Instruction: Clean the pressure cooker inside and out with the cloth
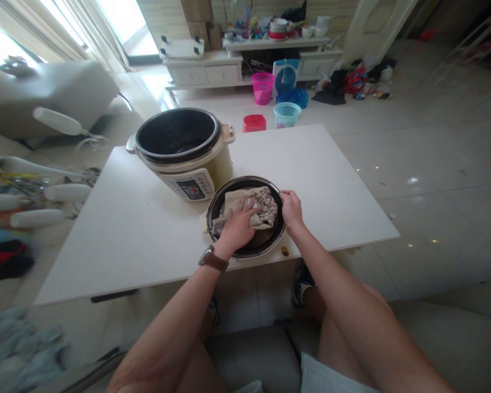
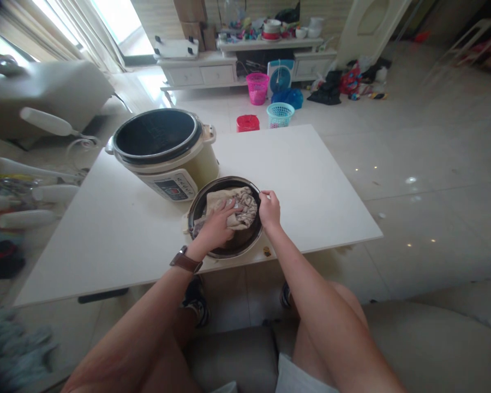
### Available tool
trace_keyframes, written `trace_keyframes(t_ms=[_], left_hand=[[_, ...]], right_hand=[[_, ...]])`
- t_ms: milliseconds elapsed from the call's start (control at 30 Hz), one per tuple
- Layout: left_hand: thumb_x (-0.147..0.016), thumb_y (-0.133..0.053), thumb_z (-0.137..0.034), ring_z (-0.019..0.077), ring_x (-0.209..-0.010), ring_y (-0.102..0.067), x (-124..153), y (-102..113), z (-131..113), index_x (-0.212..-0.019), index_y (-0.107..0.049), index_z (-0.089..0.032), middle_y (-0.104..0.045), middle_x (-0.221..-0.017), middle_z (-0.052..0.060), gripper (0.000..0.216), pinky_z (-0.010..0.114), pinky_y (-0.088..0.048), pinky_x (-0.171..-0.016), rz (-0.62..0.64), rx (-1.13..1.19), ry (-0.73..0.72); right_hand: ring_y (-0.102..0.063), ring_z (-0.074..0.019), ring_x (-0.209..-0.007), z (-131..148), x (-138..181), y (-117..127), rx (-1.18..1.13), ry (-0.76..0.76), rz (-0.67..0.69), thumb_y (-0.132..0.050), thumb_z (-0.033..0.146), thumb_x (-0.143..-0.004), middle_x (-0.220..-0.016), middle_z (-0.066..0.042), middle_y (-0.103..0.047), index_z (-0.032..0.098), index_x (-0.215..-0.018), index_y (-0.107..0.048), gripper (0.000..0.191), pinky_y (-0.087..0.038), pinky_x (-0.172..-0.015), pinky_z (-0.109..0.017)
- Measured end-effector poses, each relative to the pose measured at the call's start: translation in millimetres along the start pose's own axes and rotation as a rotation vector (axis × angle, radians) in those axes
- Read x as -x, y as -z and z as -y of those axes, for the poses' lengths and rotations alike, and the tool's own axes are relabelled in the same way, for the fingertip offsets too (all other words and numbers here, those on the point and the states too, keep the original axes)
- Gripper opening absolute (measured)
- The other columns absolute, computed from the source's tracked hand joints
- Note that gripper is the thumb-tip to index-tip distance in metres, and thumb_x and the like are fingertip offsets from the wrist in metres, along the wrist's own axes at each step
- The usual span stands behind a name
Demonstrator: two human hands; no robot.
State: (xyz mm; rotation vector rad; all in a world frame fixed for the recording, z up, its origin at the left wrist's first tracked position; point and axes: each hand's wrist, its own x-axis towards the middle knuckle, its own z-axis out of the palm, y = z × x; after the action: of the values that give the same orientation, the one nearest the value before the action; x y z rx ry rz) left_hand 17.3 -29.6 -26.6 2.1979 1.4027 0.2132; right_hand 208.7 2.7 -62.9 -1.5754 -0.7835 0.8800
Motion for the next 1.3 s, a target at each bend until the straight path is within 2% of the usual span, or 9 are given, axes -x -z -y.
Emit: trace_keyframes(t_ms=[167,367,467,567,633,833,967,1100,1300], left_hand=[[-0.082,-0.061,-0.005,0.0393,-0.166,-0.019,-4.7,1.1,-0.1,-0.162,-0.049,-0.027,-0.032,-0.177,0.007,0.084,0.067,-0.025,-0.131,-0.103,-0.023,0.151],[-0.084,-0.061,-0.007,0.0430,-0.166,-0.014,-5.8,-2.3,-1.7,-0.163,-0.047,-0.028,-0.028,-0.178,0.009,0.083,0.077,-0.021,-0.127,-0.066,0.004,0.161],[-0.085,-0.061,-0.009,0.0413,-0.166,-0.017,-8.9,-4.5,4.3,-0.160,-0.052,-0.028,-0.032,-0.177,0.007,0.078,0.072,-0.020,-0.130,-0.109,0.094,0.170],[-0.090,-0.058,-0.012,0.0364,-0.165,-0.025,-12.7,-6.0,9.3,-0.158,-0.056,-0.026,-0.044,-0.171,0.007,0.069,0.062,-0.026,-0.132,-0.199,0.206,0.172],[-0.091,-0.056,-0.012,0.0350,-0.164,-0.027,-13.9,-6.3,8.7,-0.157,-0.056,-0.026,-0.048,-0.169,0.008,0.068,0.060,-0.027,-0.132,-0.223,0.229,0.166],[-0.082,-0.057,-0.005,0.0421,-0.166,-0.017,-8.5,-1.8,-3.7,-0.154,-0.059,-0.029,-0.035,-0.176,0.005,0.076,0.079,-0.017,-0.127,-0.038,0.091,0.067],[-0.079,-0.056,-0.004,0.0366,-0.167,-0.014,-0.4,7.0,-7.7,-0.149,-0.064,-0.031,-0.035,-0.175,0.001,0.076,0.075,-0.014,-0.129,0.126,0.061,-0.057],[-0.077,-0.055,-0.004,0.0323,-0.168,-0.013,10.6,16.1,-6.8,-0.144,-0.068,-0.031,-0.035,-0.175,0.000,0.073,0.069,-0.012,-0.132,0.266,0.025,-0.100],[-0.090,-0.056,-0.018,0.0293,-0.168,-0.012,17.0,22.7,6.0,-0.138,-0.073,-0.031,-0.038,-0.174,0.001,0.053,0.064,-0.004,-0.134,0.360,0.032,-0.148]], right_hand=[[-0.062,-0.0224,-0.085,-0.7,0.6,0.0,-0.002,-0.036,0.019,-0.058,0.053,-0.074,-0.085,0.000,-0.070,0.025,-0.090,-0.069,0.034,-0.048,-0.083,-0.034],[-0.063,-0.0235,-0.093,-1.4,0.2,-0.8,0.016,-0.014,0.004,-0.058,0.050,-0.077,-0.088,-0.001,-0.073,0.025,-0.089,-0.069,0.030,-0.049,-0.083,-0.033],[-0.063,-0.0238,-0.091,-0.8,0.7,-1.2,0.012,-0.026,0.006,-0.059,0.049,-0.077,-0.085,0.000,-0.073,0.026,-0.089,-0.069,0.028,-0.049,-0.083,-0.034],[-0.064,-0.0238,-0.090,-0.2,1.3,-1.1,0.008,-0.025,0.010,-0.059,0.049,-0.078,-0.085,0.000,-0.073,0.026,-0.089,-0.069,0.028,-0.049,-0.083,-0.034],[-0.063,-0.0238,-0.092,0.0,1.6,-0.8,0.007,-0.023,0.011,-0.059,0.050,-0.078,-0.087,-0.001,-0.074,0.026,-0.089,-0.069,0.028,-0.049,-0.083,-0.034],[-0.063,-0.0241,-0.098,0.0,1.0,-1.0,0.006,-0.017,0.017,-0.057,0.051,-0.077,-0.093,-0.002,-0.073,0.025,-0.087,-0.069,0.030,-0.048,-0.090,-0.035],[-0.062,-0.0237,-0.097,3.0,2.4,-0.3,0.018,-0.014,0.011,-0.057,0.049,-0.075,-0.092,-0.001,-0.072,0.025,-0.086,-0.068,0.029,-0.046,-0.093,-0.036],[-0.061,-0.0234,-0.092,8.3,6.3,1.6,0.036,-0.008,0.018,-0.058,0.049,-0.074,-0.084,0.000,-0.069,0.025,-0.086,-0.067,0.028,-0.045,-0.088,-0.035],[-0.061,-0.0233,-0.083,12.8,10.7,2.0,0.044,-0.015,0.018,-0.062,0.051,-0.073,-0.076,0.000,-0.068,0.024,-0.090,-0.064,0.032,-0.045,-0.080,-0.034]])
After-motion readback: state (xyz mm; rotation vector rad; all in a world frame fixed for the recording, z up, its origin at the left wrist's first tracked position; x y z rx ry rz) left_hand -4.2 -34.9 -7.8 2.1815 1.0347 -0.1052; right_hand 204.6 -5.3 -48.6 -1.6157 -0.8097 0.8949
